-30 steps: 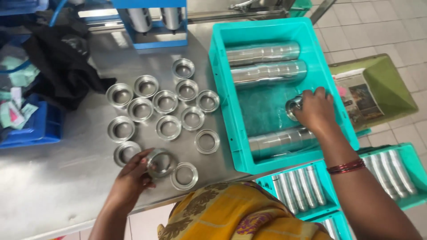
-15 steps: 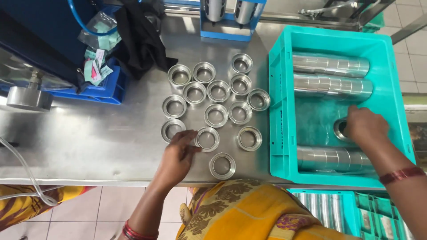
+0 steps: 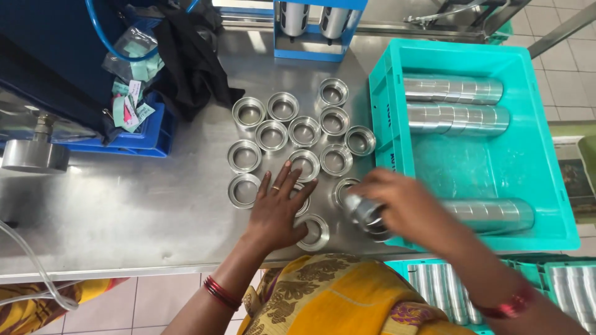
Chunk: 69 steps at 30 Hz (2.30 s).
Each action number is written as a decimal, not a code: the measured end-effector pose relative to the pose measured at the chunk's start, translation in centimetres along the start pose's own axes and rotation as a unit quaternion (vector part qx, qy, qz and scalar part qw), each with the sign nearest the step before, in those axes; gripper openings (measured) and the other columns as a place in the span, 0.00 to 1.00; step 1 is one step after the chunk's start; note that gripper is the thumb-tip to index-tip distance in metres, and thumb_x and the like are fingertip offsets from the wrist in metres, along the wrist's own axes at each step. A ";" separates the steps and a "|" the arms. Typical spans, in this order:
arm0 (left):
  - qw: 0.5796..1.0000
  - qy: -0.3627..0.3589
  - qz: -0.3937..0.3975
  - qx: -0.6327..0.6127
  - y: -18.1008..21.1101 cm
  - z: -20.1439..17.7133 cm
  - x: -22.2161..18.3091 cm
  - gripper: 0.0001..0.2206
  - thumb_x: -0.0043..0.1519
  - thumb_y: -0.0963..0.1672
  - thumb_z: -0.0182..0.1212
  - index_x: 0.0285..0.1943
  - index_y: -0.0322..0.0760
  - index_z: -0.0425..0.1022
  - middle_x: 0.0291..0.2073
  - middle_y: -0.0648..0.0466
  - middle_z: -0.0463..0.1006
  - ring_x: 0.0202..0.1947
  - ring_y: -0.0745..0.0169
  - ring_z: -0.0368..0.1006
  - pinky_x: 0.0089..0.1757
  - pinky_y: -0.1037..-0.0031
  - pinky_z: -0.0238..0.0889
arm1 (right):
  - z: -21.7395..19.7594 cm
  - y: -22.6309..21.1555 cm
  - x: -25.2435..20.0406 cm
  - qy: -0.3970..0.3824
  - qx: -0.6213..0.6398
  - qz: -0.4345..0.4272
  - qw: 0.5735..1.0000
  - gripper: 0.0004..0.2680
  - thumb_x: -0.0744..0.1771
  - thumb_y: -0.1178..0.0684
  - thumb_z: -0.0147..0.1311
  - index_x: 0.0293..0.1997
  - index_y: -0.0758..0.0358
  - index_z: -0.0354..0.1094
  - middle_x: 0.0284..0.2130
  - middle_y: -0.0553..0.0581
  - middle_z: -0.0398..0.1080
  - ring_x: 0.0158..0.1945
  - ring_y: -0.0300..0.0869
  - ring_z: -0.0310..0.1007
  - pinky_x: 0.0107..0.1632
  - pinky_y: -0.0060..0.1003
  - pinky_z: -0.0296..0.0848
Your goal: Inspecting and measuring metal cylindrical components using various gauges and a digital testing machine.
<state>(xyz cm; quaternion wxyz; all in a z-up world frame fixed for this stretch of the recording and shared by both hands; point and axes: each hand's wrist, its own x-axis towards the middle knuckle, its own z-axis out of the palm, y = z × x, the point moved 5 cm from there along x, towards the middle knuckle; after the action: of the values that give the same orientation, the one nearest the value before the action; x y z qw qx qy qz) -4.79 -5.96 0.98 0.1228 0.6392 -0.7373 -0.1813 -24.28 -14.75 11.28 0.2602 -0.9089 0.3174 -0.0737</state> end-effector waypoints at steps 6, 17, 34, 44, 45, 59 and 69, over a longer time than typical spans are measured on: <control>0.994 -0.064 -0.069 0.057 -4.0 -1.9 -2.4 0.44 0.46 0.55 0.68 0.76 0.62 0.53 0.75 0.52 0.50 0.78 0.55 0.29 0.67 0.40 0.17 | 8.5 -1.2 3.3 -0.090 -0.049 0.008 0.995 0.17 0.58 0.68 0.50 0.47 0.57 0.78 0.43 0.58 0.76 0.48 0.54 0.75 0.51 0.46 0.73; 0.994 -0.030 -0.097 0.038 -9.3 -4.2 -6.0 0.46 0.42 0.50 0.72 0.77 0.63 0.57 0.78 0.56 0.51 0.77 0.56 0.31 0.66 0.36 0.12 | 9.1 -0.9 2.5 -0.005 0.077 0.084 0.994 0.19 0.58 0.69 0.56 0.51 0.58 0.77 0.43 0.60 0.70 0.44 0.50 0.77 0.46 0.42 0.75; 0.991 0.074 0.107 -0.031 -4.5 -3.6 12.0 0.36 0.55 0.51 0.68 0.73 0.39 0.61 0.74 0.39 0.53 0.76 0.37 0.45 0.66 0.44 0.40 | 13.5 2.6 0.1 0.006 0.017 0.083 0.996 0.10 0.61 0.57 0.61 0.46 0.58 0.76 0.42 0.58 0.77 0.46 0.52 0.77 0.50 0.44 0.76; 0.987 0.017 0.128 0.095 -3.1 -1.2 21.6 0.31 0.61 0.62 0.50 0.70 0.53 0.66 0.78 0.45 0.45 0.78 0.46 0.38 0.69 0.43 0.31 | 9.8 3.9 1.2 0.257 0.023 0.069 0.964 0.43 0.54 0.35 0.71 0.73 0.58 0.48 0.73 0.73 0.38 0.75 0.68 0.31 0.68 0.63 0.43; 0.986 0.028 0.128 0.105 -3.3 -1.1 21.1 0.31 0.62 0.62 0.47 0.71 0.53 0.65 0.79 0.47 0.45 0.78 0.45 0.37 0.68 0.39 0.29 | 10.2 4.3 1.8 0.232 0.012 0.104 0.967 0.47 0.51 0.33 0.72 0.73 0.58 0.45 0.73 0.72 0.37 0.75 0.67 0.30 0.68 0.64 0.41; 0.988 -0.013 -0.091 0.127 -6.0 -3.2 12.5 0.34 0.56 0.60 0.55 0.75 0.61 0.58 0.76 0.50 0.52 0.78 0.39 0.28 0.60 0.19 0.20 | 11.8 3.8 1.9 0.141 0.072 0.006 0.987 0.43 0.49 0.33 0.74 0.68 0.56 0.58 0.69 0.65 0.50 0.75 0.63 0.43 0.69 0.59 0.54; 0.980 0.046 -0.138 0.135 -6.8 -3.0 5.1 0.32 0.60 0.59 0.53 0.75 0.56 0.60 0.72 0.42 0.58 0.77 0.30 0.36 0.63 0.31 0.39 | 14.6 3.0 1.6 0.143 0.059 -0.092 0.984 0.30 0.52 0.40 0.72 0.58 0.50 0.69 0.65 0.64 0.57 0.72 0.61 0.51 0.68 0.56 0.56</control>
<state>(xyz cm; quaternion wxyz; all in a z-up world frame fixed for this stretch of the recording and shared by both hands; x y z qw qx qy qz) 1.79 -12.12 0.53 0.0434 0.7530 -0.6532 -0.0656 -20.25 -11.54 -2.76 0.2570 -0.8973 0.2620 -0.2452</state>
